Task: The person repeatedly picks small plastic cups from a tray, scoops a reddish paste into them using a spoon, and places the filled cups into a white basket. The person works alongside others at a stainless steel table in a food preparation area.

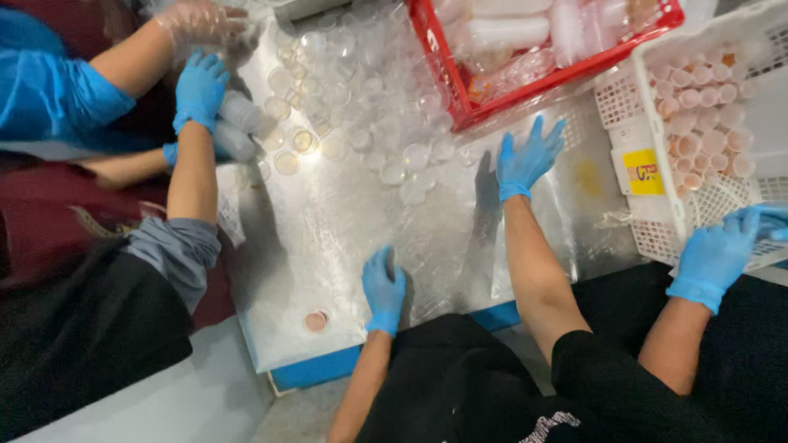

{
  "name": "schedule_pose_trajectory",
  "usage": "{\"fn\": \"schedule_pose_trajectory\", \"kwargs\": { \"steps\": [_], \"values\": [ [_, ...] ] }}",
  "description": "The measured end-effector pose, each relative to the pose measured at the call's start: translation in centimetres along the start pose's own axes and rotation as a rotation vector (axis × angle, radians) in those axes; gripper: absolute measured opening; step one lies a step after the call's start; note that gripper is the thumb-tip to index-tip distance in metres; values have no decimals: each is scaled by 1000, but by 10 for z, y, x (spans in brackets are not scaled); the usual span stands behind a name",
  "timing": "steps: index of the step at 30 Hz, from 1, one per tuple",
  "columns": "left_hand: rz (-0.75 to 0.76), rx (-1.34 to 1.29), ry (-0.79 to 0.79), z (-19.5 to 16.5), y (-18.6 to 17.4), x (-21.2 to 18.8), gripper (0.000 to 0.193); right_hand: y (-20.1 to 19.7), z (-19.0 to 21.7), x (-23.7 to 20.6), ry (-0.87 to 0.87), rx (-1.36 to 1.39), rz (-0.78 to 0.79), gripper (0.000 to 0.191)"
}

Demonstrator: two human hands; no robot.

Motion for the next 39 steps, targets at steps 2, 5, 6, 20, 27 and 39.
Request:
{"fn": "schedule_pose_trajectory", "kwargs": {
  "steps": [2,5,6,20,27,39],
  "values": [
    [61,62,113,-1,7,-29,43,8,-4,2,81,-64,145,71],
    [182,143,266,-1,16,-50,46,20,23,-15,-109,-200,164,70],
    [222,179,310,-2,19,-53,48,20,42,-25,-268,-287,88,75],
    [131,202,359,-31,-16,-53,46,-13,46,-123,-162,568,15,47],
    [104,26,233,-25,-27,-46,32,-38,-47,-249,-165,-237,385,70],
    [670,-908,45,-123,-117,-94,19,-31,-47,-307,-132,-393,690,94]
  ]
}}
Point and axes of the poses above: each hand's wrist, its own x-axis towards the middle knuckle, its own y-axis out of the palm, z = x × y, the point moved 10 cm from there along x, towards the middle knuckle, and after that the axes turned 7 degrees about x, right-handed, at the moved point
